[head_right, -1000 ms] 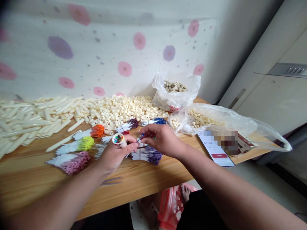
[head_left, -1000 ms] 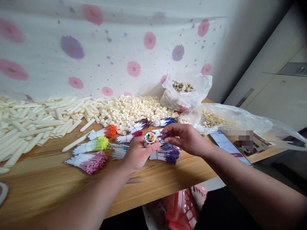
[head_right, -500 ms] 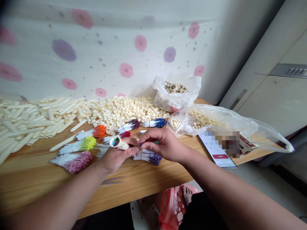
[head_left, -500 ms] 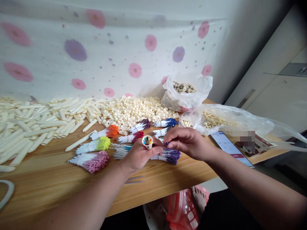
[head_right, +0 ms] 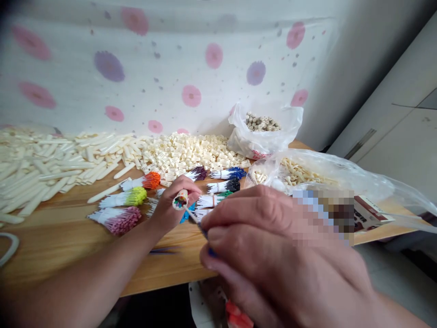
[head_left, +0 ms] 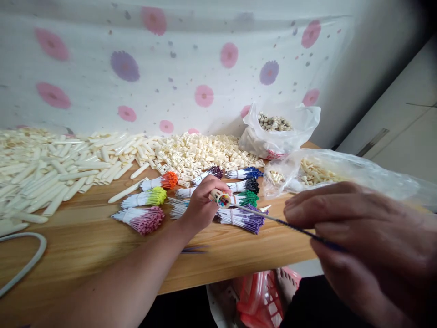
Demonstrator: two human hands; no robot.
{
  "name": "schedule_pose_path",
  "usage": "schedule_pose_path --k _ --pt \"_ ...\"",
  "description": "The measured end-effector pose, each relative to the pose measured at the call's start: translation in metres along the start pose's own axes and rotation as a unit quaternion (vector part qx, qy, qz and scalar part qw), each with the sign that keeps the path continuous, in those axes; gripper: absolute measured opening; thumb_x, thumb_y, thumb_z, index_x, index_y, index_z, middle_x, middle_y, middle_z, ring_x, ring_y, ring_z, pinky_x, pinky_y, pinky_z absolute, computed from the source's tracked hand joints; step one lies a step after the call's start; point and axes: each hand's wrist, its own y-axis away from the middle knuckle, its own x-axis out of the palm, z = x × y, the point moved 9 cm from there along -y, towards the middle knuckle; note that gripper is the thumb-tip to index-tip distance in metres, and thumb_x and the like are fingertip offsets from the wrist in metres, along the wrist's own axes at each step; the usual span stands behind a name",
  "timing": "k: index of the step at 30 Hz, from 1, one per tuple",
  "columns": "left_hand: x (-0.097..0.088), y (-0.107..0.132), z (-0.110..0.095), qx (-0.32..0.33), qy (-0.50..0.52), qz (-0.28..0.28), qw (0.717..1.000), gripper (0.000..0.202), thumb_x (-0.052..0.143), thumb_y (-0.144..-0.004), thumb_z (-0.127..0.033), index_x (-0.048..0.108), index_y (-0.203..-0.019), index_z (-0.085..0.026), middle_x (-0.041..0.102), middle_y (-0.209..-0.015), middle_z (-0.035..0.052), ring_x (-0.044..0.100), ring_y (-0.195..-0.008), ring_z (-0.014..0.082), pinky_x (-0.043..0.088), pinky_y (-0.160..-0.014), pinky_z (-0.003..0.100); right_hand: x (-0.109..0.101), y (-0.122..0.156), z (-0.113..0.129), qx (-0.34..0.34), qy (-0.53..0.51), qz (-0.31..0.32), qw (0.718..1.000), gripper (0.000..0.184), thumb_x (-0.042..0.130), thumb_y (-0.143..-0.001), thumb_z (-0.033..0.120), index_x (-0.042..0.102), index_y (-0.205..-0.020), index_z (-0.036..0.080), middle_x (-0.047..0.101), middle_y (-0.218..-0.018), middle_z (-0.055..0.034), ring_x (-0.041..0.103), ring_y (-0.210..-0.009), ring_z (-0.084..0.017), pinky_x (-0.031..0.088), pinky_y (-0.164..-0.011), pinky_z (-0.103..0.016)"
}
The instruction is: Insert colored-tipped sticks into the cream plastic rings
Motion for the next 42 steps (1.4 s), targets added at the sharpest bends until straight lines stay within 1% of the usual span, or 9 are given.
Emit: schedule_pose_path --k 2,6,12,17,23,26,30,37,42 --pt "0.0 0.001 0.0 0.008 -0.005 -0.001 1.0 0.009 0.056 -0.083 -0.013 0.061 -0.078 -0.019 0.059 -0.075 0.0012 0.052 -0.076 0.015 0.042 -0.073 0.03 0.008 0.003 0.005 -0.006 0.013 0.015 1.0 0.014 0.058 -0.084 0.036 0.064 -0.094 0.028 0.07 -0.088 -0.004 0.067 -0.085 -0.022 0.057 -0.074 -0.033" --pt "0.0 0.001 -0.001 0.018 -0.007 -0.001 1.0 0.01 0.055 -0.082 -0.01 0.061 -0.08 -0.019 0.057 -0.075 0.0009 0.051 -0.076 0.015 0.041 -0.073 0.03 0.02 0.001 0.004 0.015 0.013 0.023 1.0 0.013 0.056 -0.087 0.031 0.064 -0.096 0.027 0.07 -0.095 -0.005 0.066 -0.09 -0.022 0.058 -0.078 -0.035" --pt "0.0 0.002 -0.001 0.02 -0.011 -0.006 1.0 0.009 0.056 -0.082 -0.012 0.062 -0.079 -0.019 0.055 -0.075 0.0005 0.052 -0.077 0.0152 0.042 -0.072 0.03 0.03 -0.008 0.02 -0.071 0.016 0.02 0.997 0.008 0.058 -0.085 0.021 0.063 -0.091 0.022 0.072 -0.089 -0.0058 0.068 -0.083 -0.018 0.059 -0.07 -0.028" --pt "0.0 0.001 0.002 0.014 -0.011 -0.009 1.0 0.009 0.055 -0.082 -0.015 0.062 -0.079 -0.019 0.054 -0.074 0.0003 0.051 -0.076 0.0152 0.042 -0.071 0.03 0.033 -0.008 0.021 -0.056 -0.001 -0.021 0.998 0.018 0.06 -0.081 0.014 0.059 -0.097 0.024 0.072 -0.095 -0.0044 0.067 -0.089 -0.019 0.06 -0.072 -0.032" --pt "-0.002 0.002 0.003 0.013 -0.009 -0.018 1.0 0.01 0.056 -0.081 -0.013 0.062 -0.08 -0.02 0.054 -0.075 0.0001 0.051 -0.076 0.0149 0.042 -0.07 0.03 0.036 -0.012 0.015 -0.042 0.004 -0.015 0.999 0.01 0.061 -0.081 0.015 0.062 -0.089 0.022 0.072 -0.087 -0.006 0.068 -0.079 -0.017 0.058 -0.069 -0.027" --pt "-0.002 0.001 0.001 0.016 -0.008 -0.022 1.0 0.009 0.057 -0.08 -0.013 0.063 -0.079 -0.02 0.054 -0.074 -0.0002 0.051 -0.075 0.0147 0.042 -0.07 0.029 0.038 -0.011 0.015 -0.052 -0.014 -0.025 0.998 0.016 0.063 -0.079 0.013 0.061 -0.093 0.022 0.071 -0.088 -0.0058 0.068 -0.082 -0.017 0.058 -0.07 -0.029" --pt "-0.003 0.002 0.002 0.003 -0.022 -0.028 0.999 0.005 0.06 -0.081 -0.024 0.062 -0.079 -0.02 0.054 -0.077 0.0007 0.051 -0.077 0.0159 0.043 -0.071 0.031 0.044 -0.01 0.012 -0.052 -0.03 -0.039 0.997 0.02 0.062 -0.078 0.011 0.059 -0.094 0.023 0.071 -0.089 -0.0055 0.067 -0.083 -0.018 0.057 -0.07 -0.033" --pt "-0.003 0.003 -0.004 0.01 -0.044 0.001 0.999 0.044 0.051 -0.08 -0.058 0.058 -0.103 -0.021 0.052 -0.096 0.0065 0.049 -0.095 0.0214 0.042 -0.085 0.036 0.053 -0.01 -0.014 -0.011 -0.001 -0.096 0.995 0.02 0.059 -0.08 0.008 0.061 -0.093 0.022 0.064 -0.085 -0.0055 0.062 -0.078 -0.017 0.053 -0.067 -0.033" --pt "-0.002 0.004 -0.005 0.003 -0.069 0.018 0.997 0.05 0.03 -0.089 -0.057 0.055 -0.113 -0.021 0.048 -0.102 0.0081 0.046 -0.103 0.0219 0.037 -0.093 0.038 0.055 -0.006 -0.022 -0.001 0.02 -0.076 0.997 0.02 0.059 -0.08 0.006 0.061 -0.094 0.019 0.062 -0.088 -0.0063 0.058 -0.081 -0.017 0.049 -0.07 -0.033"
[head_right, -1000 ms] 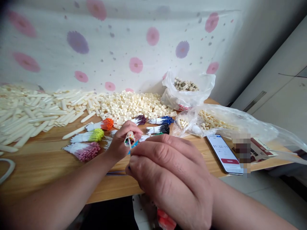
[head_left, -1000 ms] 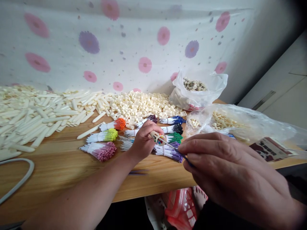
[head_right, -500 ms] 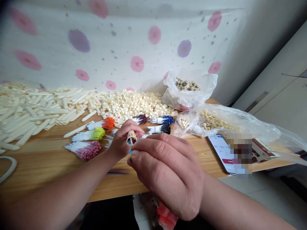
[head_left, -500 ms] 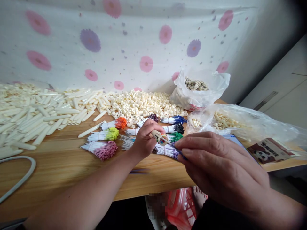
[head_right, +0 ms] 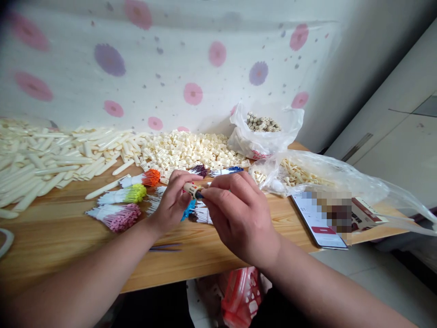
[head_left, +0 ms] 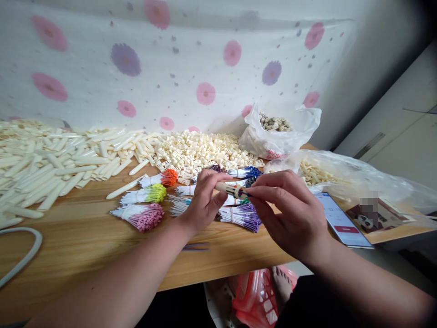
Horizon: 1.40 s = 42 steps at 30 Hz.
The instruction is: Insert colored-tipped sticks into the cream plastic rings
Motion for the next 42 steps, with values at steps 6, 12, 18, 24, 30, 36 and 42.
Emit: schedule_pose_path --k 6,12,18,24,30,36,42 --pt "-0.003 0.0 0.0 0.002 -0.02 -0.026 0.999 0.047 0.031 -0.09 -0.055 0.058 -0.107 -0.02 0.046 -0.098 0.0071 0.046 -0.1 0.0208 0.039 -0.089 0.037 0.0 0.0 -0.004 0.023 -0.018 0.006 1.0 0.015 0.06 -0.079 0.008 0.059 -0.087 0.021 0.059 -0.084 -0.0043 0.056 -0.079 -0.017 0.047 -0.068 -0.033" --pt "-0.007 0.001 -0.003 0.019 -0.041 -0.053 0.998 0.045 0.038 -0.088 -0.054 0.062 -0.1 -0.018 0.045 -0.093 0.0065 0.047 -0.093 0.02 0.041 -0.083 0.035 0.007 0.0 -0.014 0.052 -0.022 0.016 0.998 0.009 0.06 -0.08 0.01 0.061 -0.081 0.019 0.057 -0.082 -0.0046 0.053 -0.078 -0.017 0.046 -0.067 -0.034" --pt "-0.013 0.002 -0.005 0.022 -0.083 -0.094 0.992 0.043 0.041 -0.086 -0.055 0.063 -0.096 -0.019 0.046 -0.09 0.0054 0.047 -0.089 0.0189 0.042 -0.08 0.034 0.012 0.003 -0.019 0.082 -0.043 0.013 0.996 0.007 0.059 -0.082 0.01 0.063 -0.082 0.016 0.058 -0.083 -0.0059 0.054 -0.08 -0.017 0.046 -0.07 -0.035" --pt "-0.02 0.004 0.0 0.02 -0.128 -0.136 0.982 0.036 0.047 -0.085 -0.052 0.064 -0.092 -0.021 0.045 -0.089 0.0043 0.048 -0.087 0.0185 0.044 -0.078 0.033 0.024 0.012 -0.036 0.196 -0.154 0.009 0.968 0.013 0.054 -0.085 0.014 0.067 -0.087 0.018 0.056 -0.09 -0.007 0.054 -0.085 -0.018 0.045 -0.075 -0.038" --pt "-0.024 0.005 0.004 0.014 -0.173 -0.153 0.973 0.034 0.05 -0.084 -0.049 0.066 -0.09 -0.02 0.044 -0.088 0.0049 0.047 -0.085 0.0195 0.043 -0.077 0.035 0.038 0.022 -0.051 0.285 -0.238 0.03 0.928 0.016 0.053 -0.084 0.02 0.069 -0.089 0.02 0.053 -0.097 -0.0072 0.052 -0.091 -0.019 0.044 -0.079 -0.039" --pt "-0.025 0.005 0.003 0.015 -0.181 -0.157 0.971 0.033 0.051 -0.084 -0.048 0.066 -0.089 -0.019 0.044 -0.088 0.0049 0.047 -0.087 0.0198 0.044 -0.078 0.035 0.044 0.028 -0.058 0.345 -0.288 0.058 0.891 0.016 0.055 -0.081 0.026 0.07 -0.086 0.021 0.053 -0.098 -0.0072 0.051 -0.092 -0.02 0.043 -0.078 -0.037" --pt "-0.023 0.005 0.002 0.019 -0.182 -0.147 0.972 0.032 0.052 -0.084 -0.047 0.067 -0.088 -0.018 0.045 -0.087 0.0052 0.047 -0.084 0.0198 0.044 -0.076 0.035 0.045 0.027 -0.061 0.378 -0.308 0.082 0.869 0.017 0.057 -0.079 0.029 0.07 -0.081 0.02 0.052 -0.098 -0.0072 0.051 -0.093 -0.021 0.039 -0.085 -0.039"
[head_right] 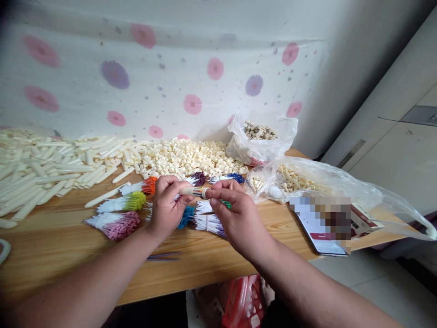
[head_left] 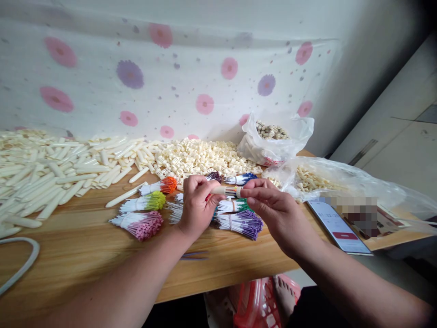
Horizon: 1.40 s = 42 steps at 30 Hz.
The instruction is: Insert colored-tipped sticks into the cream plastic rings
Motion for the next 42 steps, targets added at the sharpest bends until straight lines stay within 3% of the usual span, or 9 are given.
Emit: schedule_pose_path --k 14,17,21,28,35,37,39,41,42 --pt "0.007 -0.003 0.003 -0.03 0.103 0.036 0.994 0.034 0.052 -0.083 -0.051 0.065 -0.086 -0.019 0.046 -0.085 0.0035 0.048 -0.083 0.0178 0.041 -0.076 0.031 0.0 0.002 -0.002 -0.021 -0.08 -0.005 0.997 0.011 0.061 -0.08 0.029 0.07 -0.082 0.024 0.057 -0.095 -0.0034 0.053 -0.094 -0.019 0.04 -0.084 -0.037" --pt "0.023 0.0 0.013 -0.087 0.206 0.097 0.97 0.039 0.045 -0.085 -0.054 0.062 -0.087 -0.019 0.048 -0.084 0.0035 0.049 -0.083 0.0177 0.041 -0.076 0.031 -0.01 0.007 0.024 -0.121 0.011 -0.024 0.992 0.014 0.056 -0.084 0.024 0.07 -0.087 0.023 0.055 -0.094 -0.0046 0.053 -0.09 -0.018 0.043 -0.079 -0.035" --pt "0.041 0.01 0.021 -0.162 0.326 0.161 0.917 0.042 0.04 -0.086 -0.057 0.058 -0.086 -0.019 0.05 -0.082 0.0036 0.048 -0.081 0.0176 0.041 -0.074 0.03 -0.02 0.023 0.062 -0.278 0.138 -0.074 0.948 0.019 0.054 -0.083 0.014 0.066 -0.095 0.024 0.053 -0.091 -0.0046 0.053 -0.086 -0.018 0.045 -0.078 -0.036" --pt "0.052 0.015 0.014 -0.182 0.362 0.226 0.886 0.045 0.045 -0.082 -0.061 0.058 -0.086 -0.018 0.053 -0.083 0.0052 0.049 -0.081 0.0195 0.042 -0.074 0.033 0.007 0.028 0.065 -0.342 0.288 0.0 0.894 0.028 0.053 -0.081 0.012 0.06 -0.106 0.022 0.05 -0.105 -0.0097 0.049 -0.098 -0.023 0.045 -0.083 -0.041" --pt "0.06 0.019 0.016 -0.191 0.416 0.235 0.858 0.038 0.053 -0.081 -0.055 0.063 -0.093 -0.021 0.056 -0.086 0.0043 0.051 -0.086 0.0203 0.043 -0.077 0.032 0.011 0.024 0.066 -0.355 0.306 0.021 0.883 0.02 0.053 -0.085 0.023 0.062 -0.099 0.014 0.054 -0.107 -0.0135 0.05 -0.101 -0.023 0.043 -0.089 -0.04" --pt "0.062 0.02 0.019 -0.196 0.438 0.229 0.847 0.034 0.055 -0.081 -0.053 0.064 -0.093 -0.022 0.058 -0.089 0.004 0.052 -0.088 0.0202 0.042 -0.078 0.032 -0.003 0.017 0.066 -0.362 0.267 0.028 0.893 0.019 0.052 -0.085 0.025 0.062 -0.099 0.017 0.057 -0.103 -0.0109 0.053 -0.098 -0.02 0.045 -0.087 -0.037" --pt "0.063 0.022 0.023 -0.203 0.447 0.214 0.844 0.031 0.057 -0.08 -0.051 0.064 -0.091 -0.023 0.059 -0.088 0.0032 0.053 -0.084 0.0187 0.042 -0.078 0.031 -0.039 0.002 0.057 -0.343 0.235 -0.022 0.909 0.015 0.049 -0.086 0.025 0.062 -0.093 0.021 0.061 -0.095 -0.0057 0.057 -0.091 -0.017 0.046 -0.082 -0.033" --pt "0.064 0.023 0.029 -0.221 0.451 0.193 0.843 0.031 0.059 -0.078 -0.052 0.064 -0.084 -0.023 0.059 -0.084 0.0027 0.052 -0.079 0.0172 0.043 -0.074 0.031 -0.102 -0.02 0.028 -0.237 0.272 -0.177 0.916 0.017 0.045 -0.088 0.027 0.062 -0.088 0.021 0.062 -0.089 -0.0037 0.058 -0.086 -0.017 0.046 -0.079 -0.032" --pt "0.064 0.024 0.032 -0.235 0.451 0.181 0.842 0.032 0.06 -0.076 -0.054 0.063 -0.08 -0.022 0.059 -0.082 0.0026 0.052 -0.077 0.017 0.043 -0.072 0.031 -0.135 -0.028 0.006 -0.153 0.321 -0.248 0.901 0.022 0.042 -0.089 0.028 0.062 -0.089 0.019 0.063 -0.088 -0.0051 0.058 -0.084 -0.018 0.046 -0.077 -0.032"
